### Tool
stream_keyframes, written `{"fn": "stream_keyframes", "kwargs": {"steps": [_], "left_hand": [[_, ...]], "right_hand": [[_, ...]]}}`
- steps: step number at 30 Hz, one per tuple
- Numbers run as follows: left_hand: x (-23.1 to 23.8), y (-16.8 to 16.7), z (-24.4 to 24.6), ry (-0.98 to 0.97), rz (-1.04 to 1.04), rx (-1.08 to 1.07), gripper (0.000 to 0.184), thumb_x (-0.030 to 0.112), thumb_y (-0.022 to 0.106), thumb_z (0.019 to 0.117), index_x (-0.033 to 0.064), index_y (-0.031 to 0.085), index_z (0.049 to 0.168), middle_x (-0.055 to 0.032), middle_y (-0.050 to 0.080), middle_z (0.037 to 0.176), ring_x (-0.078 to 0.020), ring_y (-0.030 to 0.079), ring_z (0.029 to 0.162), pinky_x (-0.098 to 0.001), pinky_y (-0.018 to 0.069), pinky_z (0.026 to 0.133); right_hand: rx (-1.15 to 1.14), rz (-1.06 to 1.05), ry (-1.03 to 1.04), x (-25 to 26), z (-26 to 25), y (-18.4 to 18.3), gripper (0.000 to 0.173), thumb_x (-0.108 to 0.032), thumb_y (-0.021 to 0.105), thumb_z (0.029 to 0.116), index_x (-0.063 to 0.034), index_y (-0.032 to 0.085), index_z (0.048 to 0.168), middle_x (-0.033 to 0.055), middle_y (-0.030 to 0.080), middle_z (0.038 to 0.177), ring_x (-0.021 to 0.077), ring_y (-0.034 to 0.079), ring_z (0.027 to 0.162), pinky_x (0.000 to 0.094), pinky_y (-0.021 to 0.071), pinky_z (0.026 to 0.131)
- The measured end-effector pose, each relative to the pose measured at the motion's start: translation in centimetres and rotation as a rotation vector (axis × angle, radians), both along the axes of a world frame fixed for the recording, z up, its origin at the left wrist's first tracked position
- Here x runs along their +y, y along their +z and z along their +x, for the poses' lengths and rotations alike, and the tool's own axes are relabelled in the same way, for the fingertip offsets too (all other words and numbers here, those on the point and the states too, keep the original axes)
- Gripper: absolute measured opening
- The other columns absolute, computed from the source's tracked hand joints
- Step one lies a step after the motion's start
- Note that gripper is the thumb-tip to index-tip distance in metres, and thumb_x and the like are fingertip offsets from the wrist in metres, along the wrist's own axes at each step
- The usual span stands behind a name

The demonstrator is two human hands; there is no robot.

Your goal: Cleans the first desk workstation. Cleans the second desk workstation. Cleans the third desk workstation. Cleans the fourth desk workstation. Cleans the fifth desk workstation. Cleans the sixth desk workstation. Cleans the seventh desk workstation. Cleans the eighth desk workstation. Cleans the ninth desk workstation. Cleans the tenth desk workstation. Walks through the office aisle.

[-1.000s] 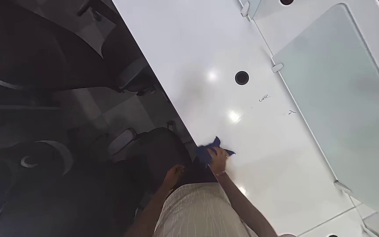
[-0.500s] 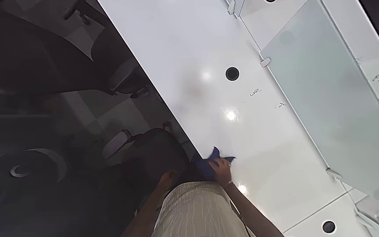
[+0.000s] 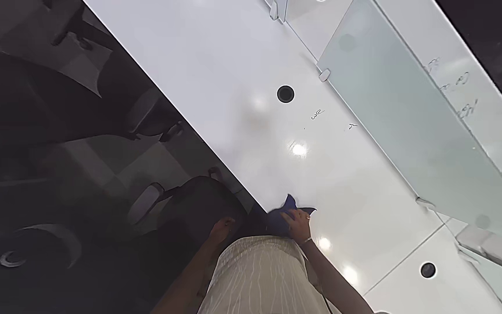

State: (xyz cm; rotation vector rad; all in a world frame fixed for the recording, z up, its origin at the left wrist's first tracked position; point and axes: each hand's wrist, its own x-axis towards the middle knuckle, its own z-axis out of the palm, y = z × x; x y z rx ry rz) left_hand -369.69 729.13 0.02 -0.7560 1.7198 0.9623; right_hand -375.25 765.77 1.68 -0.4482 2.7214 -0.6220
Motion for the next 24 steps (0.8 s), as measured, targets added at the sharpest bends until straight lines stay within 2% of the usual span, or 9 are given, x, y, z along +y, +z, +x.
{"fn": "stream_keyframes", "kwargs": {"steps": [2, 5, 8, 11, 15, 18, 20, 22, 24], "left_hand": [[0.0, 0.5, -0.6, -0.031, -0.019, -0.003, 0.033, 0.025, 0.049, 0.1087, 0.0039, 0.062, 0.13, -0.0179, 0.069, 0.119, -0.0289, 0.068, 0.107, -0.049, 0.0526, 0.099], [0.4, 0.8, -1.0, -0.062, -0.046, 0.032, 0.033, 0.026, 0.049, 0.1084, 0.0051, 0.063, 0.13, -0.0162, 0.07, 0.119, -0.0275, 0.069, 0.106, -0.0482, 0.0535, 0.098], [1.4, 1.6, -0.9, -0.052, -0.061, 0.069, 0.034, 0.024, 0.049, 0.1092, 0.003, 0.061, 0.132, -0.0196, 0.068, 0.12, -0.0299, 0.068, 0.108, -0.0491, 0.0524, 0.099], [1.4, 1.8, -0.8, -0.031, -0.095, 0.116, 0.032, 0.022, 0.05, 0.1086, 0.0018, 0.062, 0.13, -0.02, 0.068, 0.12, -0.0293, 0.069, 0.106, -0.0483, 0.054, 0.098], [0.6, 2.8, -0.3, 0.046, -0.141, 0.108, 0.031, 0.02, 0.049, 0.1087, 0.0017, 0.061, 0.131, -0.0212, 0.067, 0.121, -0.0312, 0.069, 0.108, -0.0497, 0.0541, 0.097], [-0.9, 3.4, -0.4, 0.046, -0.178, 0.094, 0.032, 0.022, 0.048, 0.1093, 0.0025, 0.061, 0.131, -0.0205, 0.068, 0.12, -0.0308, 0.069, 0.106, -0.0498, 0.055, 0.094], [-1.9, 2.9, 0.1, 0.019, -0.174, 0.058, 0.033, 0.023, 0.048, 0.1096, 0.003, 0.06, 0.132, -0.0204, 0.068, 0.121, -0.0307, 0.069, 0.107, -0.05, 0.055, 0.095], [-2.8, 1.6, 0.0, -0.008, -0.178, 0.004, 0.033, 0.023, 0.047, 0.1098, 0.0029, 0.061, 0.132, -0.0206, 0.068, 0.122, -0.031, 0.069, 0.107, -0.05, 0.0546, 0.096], [-3.9, 0.5, -0.6, -0.038, -0.184, -0.051, 0.034, 0.024, 0.048, 0.1095, 0.0034, 0.061, 0.133, -0.0201, 0.068, 0.122, -0.031, 0.069, 0.108, -0.0502, 0.0544, 0.097]], "right_hand": [[-0.058, -0.012, -0.042, 4.2, -0.5, 0.5, 0.049, 0.0, 0.07, 0.0831, -0.0294, 0.076, 0.123, 0.0127, 0.071, 0.127, 0.0435, 0.062, 0.121, 0.068, 0.0451, 0.101], [-0.01, 0.147, -0.491, 10.3, -4.7, 0.0, 0.051, 0.001, 0.066, 0.0839, -0.0155, 0.07, 0.132, 0.024, 0.061, 0.138, 0.0506, 0.053, 0.13, 0.0707, 0.0388, 0.107], [0.088, 0.298, -0.906, 10.4, -7.9, -1.4, 0.056, -0.012, 0.065, 0.0866, -0.0138, 0.061, 0.142, 0.0223, 0.054, 0.148, 0.0477, 0.05, 0.136, 0.0668, 0.0395, 0.107], [-0.027, 0.186, -0.69, 3.6, -3.9, 0.0, 0.053, -0.01, 0.063, 0.0875, -0.0169, 0.063, 0.14, 0.025, 0.056, 0.145, 0.0498, 0.051, 0.133, 0.0704, 0.0391, 0.106], [0.125, -0.04, -0.096, -0.2, 1.1, -1.6, 0.06, -0.003, 0.071, 0.0782, -0.0379, 0.07, 0.128, 0.0058, 0.069, 0.13, 0.0394, 0.063, 0.119, 0.0652, 0.0474, 0.094], [0.016, -0.038, -0.1, 3.1, -6.9, -1.0, 0.056, -0.005, 0.063, 0.0881, -0.0342, 0.067, 0.135, 0.0128, 0.065, 0.137, 0.0437, 0.059, 0.126, 0.07, 0.042, 0.103], [-0.032, 0.081, -0.371, 5.6, -15.0, -0.5, 0.056, -0.008, 0.059, 0.0912, -0.0282, 0.06, 0.144, 0.0188, 0.056, 0.146, 0.0474, 0.051, 0.134, 0.0706, 0.0351, 0.109], [-0.023, 0.137, -0.689, 6.9, -23.2, -0.7, 0.055, -0.015, 0.063, 0.0921, -0.0265, 0.058, 0.146, 0.0171, 0.05, 0.153, 0.0453, 0.045, 0.139, 0.0676, 0.0357, 0.11], [-0.046, 0.13, -0.845, 5.3, -27.2, -0.6, 0.061, -0.021, 0.07, 0.09, -0.0286, 0.054, 0.149, 0.0145, 0.044, 0.158, 0.0439, 0.04, 0.143, 0.0681, 0.0356, 0.108]]}}
